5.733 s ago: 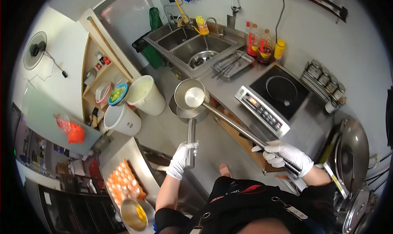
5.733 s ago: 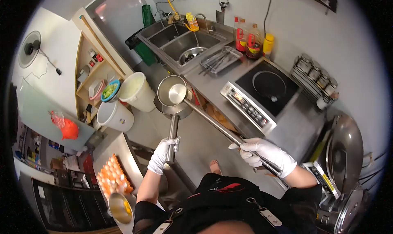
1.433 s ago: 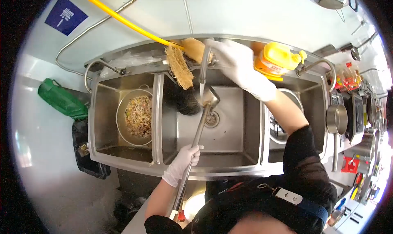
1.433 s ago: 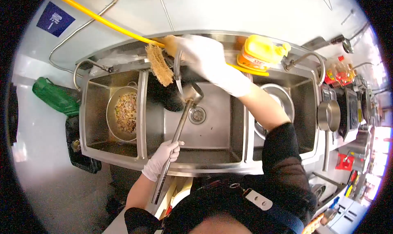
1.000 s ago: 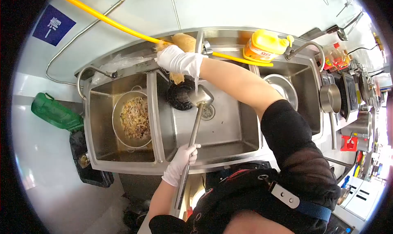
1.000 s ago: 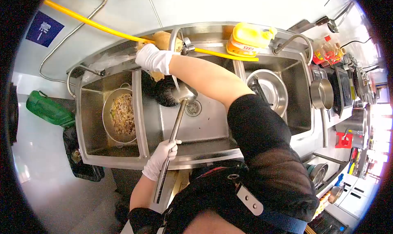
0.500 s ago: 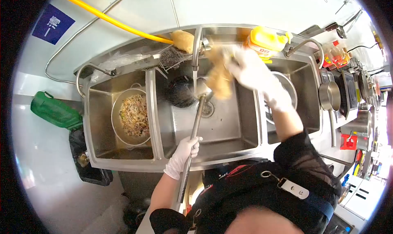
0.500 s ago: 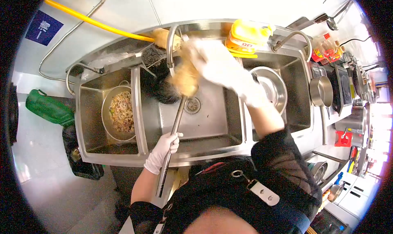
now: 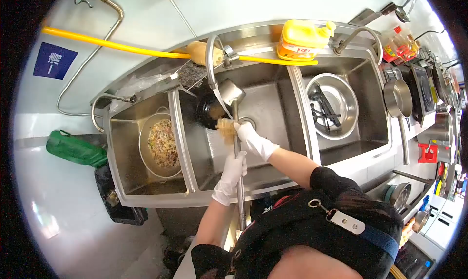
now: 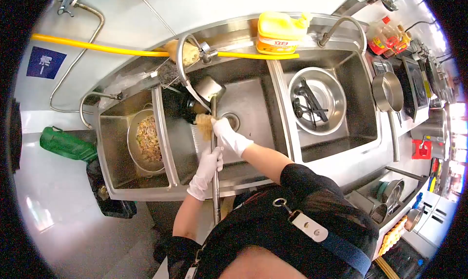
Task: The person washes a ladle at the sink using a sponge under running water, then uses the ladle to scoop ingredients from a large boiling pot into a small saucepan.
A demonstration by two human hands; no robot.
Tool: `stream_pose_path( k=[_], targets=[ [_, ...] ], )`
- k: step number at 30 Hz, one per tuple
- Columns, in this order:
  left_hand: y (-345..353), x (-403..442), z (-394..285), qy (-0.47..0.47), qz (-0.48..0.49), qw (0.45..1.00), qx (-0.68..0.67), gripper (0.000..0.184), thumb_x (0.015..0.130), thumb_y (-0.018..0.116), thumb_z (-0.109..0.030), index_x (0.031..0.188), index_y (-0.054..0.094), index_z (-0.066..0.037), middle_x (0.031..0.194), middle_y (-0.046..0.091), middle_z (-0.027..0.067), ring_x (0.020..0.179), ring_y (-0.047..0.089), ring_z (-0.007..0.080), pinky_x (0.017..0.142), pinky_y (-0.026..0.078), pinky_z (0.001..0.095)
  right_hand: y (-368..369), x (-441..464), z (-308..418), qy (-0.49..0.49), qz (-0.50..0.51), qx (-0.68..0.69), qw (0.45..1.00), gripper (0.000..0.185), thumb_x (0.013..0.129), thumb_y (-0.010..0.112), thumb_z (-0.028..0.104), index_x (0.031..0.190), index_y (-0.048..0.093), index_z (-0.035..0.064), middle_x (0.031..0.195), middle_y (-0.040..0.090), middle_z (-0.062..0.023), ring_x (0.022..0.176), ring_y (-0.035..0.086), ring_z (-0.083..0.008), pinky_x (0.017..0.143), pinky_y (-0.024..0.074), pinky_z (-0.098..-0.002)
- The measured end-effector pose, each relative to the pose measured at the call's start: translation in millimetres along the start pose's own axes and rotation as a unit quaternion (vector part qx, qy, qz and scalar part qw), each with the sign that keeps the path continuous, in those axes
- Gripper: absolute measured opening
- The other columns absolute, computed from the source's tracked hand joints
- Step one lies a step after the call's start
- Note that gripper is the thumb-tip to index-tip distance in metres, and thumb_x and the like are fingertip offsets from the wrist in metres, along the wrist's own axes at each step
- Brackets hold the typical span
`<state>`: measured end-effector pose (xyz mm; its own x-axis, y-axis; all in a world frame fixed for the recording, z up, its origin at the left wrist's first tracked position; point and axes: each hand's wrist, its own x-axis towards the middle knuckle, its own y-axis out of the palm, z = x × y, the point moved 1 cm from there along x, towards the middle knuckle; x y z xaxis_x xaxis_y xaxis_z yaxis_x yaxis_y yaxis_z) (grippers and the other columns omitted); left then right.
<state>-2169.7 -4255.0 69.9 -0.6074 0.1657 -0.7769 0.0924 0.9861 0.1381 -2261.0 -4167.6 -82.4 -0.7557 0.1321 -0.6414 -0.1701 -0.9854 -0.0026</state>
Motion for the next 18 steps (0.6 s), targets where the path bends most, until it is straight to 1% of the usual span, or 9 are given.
stream_pose_path(
  k=[3, 6, 9, 10, 11, 12, 15, 17, 18],
  targets=[
    [-2.9, -22.0, -1.9, -0.011, -0.008, 1.000, -0.024, 0.016, 0.100, 0.049, -0.020, 0.101, 0.054, -0.005, 0.064, 0.042, -0.0015, 0.044, 0.037, 0.0090, 0.037, 0.029, 0.0266, 11.1, 62.7, 3.0, 0.033, 0.135, 0.257, 0.956, 0.042, 0.097, 0.058, 0.033, 0.103, 0.063, -0.0083, 0.090, 0.068, -0.0153, 0.079, 0.062, -0.0241, 0.068, 0.0483, -0.0406],
    [-11.0, -42.8, -6.5, -0.017, 0.025, 0.996, -0.080, 0.016, 0.100, 0.049, -0.020, 0.102, 0.053, -0.004, 0.065, 0.041, -0.0019, 0.044, 0.036, 0.0081, 0.039, 0.029, 0.0258, 13.7, 65.2, 6.7, 0.056, 0.153, 0.265, 0.950, 0.038, 0.099, 0.055, 0.029, 0.111, 0.062, -0.0056, 0.097, 0.068, -0.0111, 0.083, 0.061, -0.0215, 0.072, 0.0496, -0.0374],
    [-25.7, -38.7, -3.3, -0.033, 0.043, 0.993, -0.107, 0.018, 0.100, 0.049, -0.022, 0.103, 0.053, -0.005, 0.064, 0.039, -0.0030, 0.044, 0.034, 0.0074, 0.039, 0.028, 0.0253, 14.2, -6.7, 30.4, 0.011, 0.236, 0.328, 0.915, 0.035, 0.101, 0.051, 0.020, 0.127, 0.057, -0.0022, 0.105, 0.067, -0.0078, 0.098, 0.063, -0.0209, 0.082, 0.0538, -0.0357],
    [-28.5, -34.0, -3.3, -0.035, 0.041, 0.993, -0.105, 0.018, 0.101, 0.049, -0.022, 0.103, 0.053, -0.005, 0.064, 0.039, -0.0032, 0.044, 0.034, 0.0071, 0.039, 0.028, 0.0252, -10.8, -117.0, 135.3, 0.074, 0.177, 0.207, 0.959, 0.034, 0.099, 0.055, 0.020, 0.124, 0.059, -0.0024, 0.107, 0.067, -0.0070, 0.095, 0.063, -0.0194, 0.081, 0.0537, -0.0359],
    [-30.0, -29.2, -3.0, -0.037, 0.038, 0.993, -0.104, 0.019, 0.101, 0.049, -0.023, 0.103, 0.053, -0.005, 0.064, 0.039, -0.0035, 0.044, 0.033, 0.0068, 0.039, 0.027, 0.0251, 1.4, -84.2, 82.1, 0.051, 0.123, 0.112, 0.985, 0.032, 0.097, 0.060, 0.020, 0.119, 0.062, -0.0030, 0.107, 0.067, -0.0090, 0.090, 0.063, -0.0193, 0.077, 0.0544, -0.0360],
    [-30.5, -27.0, -0.5, -0.042, 0.036, 0.993, -0.103, 0.019, 0.101, 0.049, -0.023, 0.103, 0.053, -0.005, 0.064, 0.038, -0.0037, 0.044, 0.033, 0.0066, 0.039, 0.027, 0.0249, 1.2, -51.3, 35.1, 0.028, 0.093, 0.089, 0.991, 0.030, 0.094, 0.063, 0.021, 0.110, 0.065, -0.0047, 0.101, 0.069, -0.0104, 0.086, 0.064, -0.0183, 0.075, 0.0532, -0.0346],
    [-21.3, -39.7, 13.4, -0.071, 0.061, 0.992, -0.089, 0.019, 0.101, 0.049, -0.023, 0.103, 0.053, -0.005, 0.064, 0.039, -0.0039, 0.044, 0.033, 0.0059, 0.039, 0.026, 0.0245, -15.5, -8.4, 50.1, -0.101, -0.020, 0.036, 0.994, 0.029, 0.089, 0.068, 0.023, 0.092, 0.069, -0.0062, 0.081, 0.070, -0.0135, 0.069, 0.062, -0.0189, 0.067, 0.0513, -0.0347],
    [-19.6, -51.1, 9.3, -0.076, 0.035, 0.995, -0.057, 0.021, 0.103, 0.046, -0.024, 0.104, 0.051, -0.003, 0.064, 0.038, -0.0041, 0.044, 0.033, 0.0057, 0.037, 0.028, 0.0240, -30.1, 0.1, 58.8, -0.184, -0.101, -0.252, 0.945, 0.025, 0.084, 0.070, 0.025, 0.087, 0.069, -0.0001, 0.078, 0.068, -0.0207, 0.070, 0.066, -0.0361, 0.066, 0.0517, -0.0408],
    [-20.5, -51.1, 10.2, -0.075, 0.028, 0.995, -0.054, 0.021, 0.102, 0.046, -0.024, 0.104, 0.051, -0.003, 0.064, 0.038, -0.0041, 0.044, 0.033, 0.0056, 0.037, 0.027, 0.0240, -39.1, -1.5, 61.9, -0.244, -0.123, -0.272, 0.922, 0.024, 0.084, 0.070, 0.024, 0.090, 0.069, 0.0013, 0.079, 0.068, -0.0209, 0.074, 0.066, -0.0375, 0.068, 0.0520, -0.0416]
  ],
)
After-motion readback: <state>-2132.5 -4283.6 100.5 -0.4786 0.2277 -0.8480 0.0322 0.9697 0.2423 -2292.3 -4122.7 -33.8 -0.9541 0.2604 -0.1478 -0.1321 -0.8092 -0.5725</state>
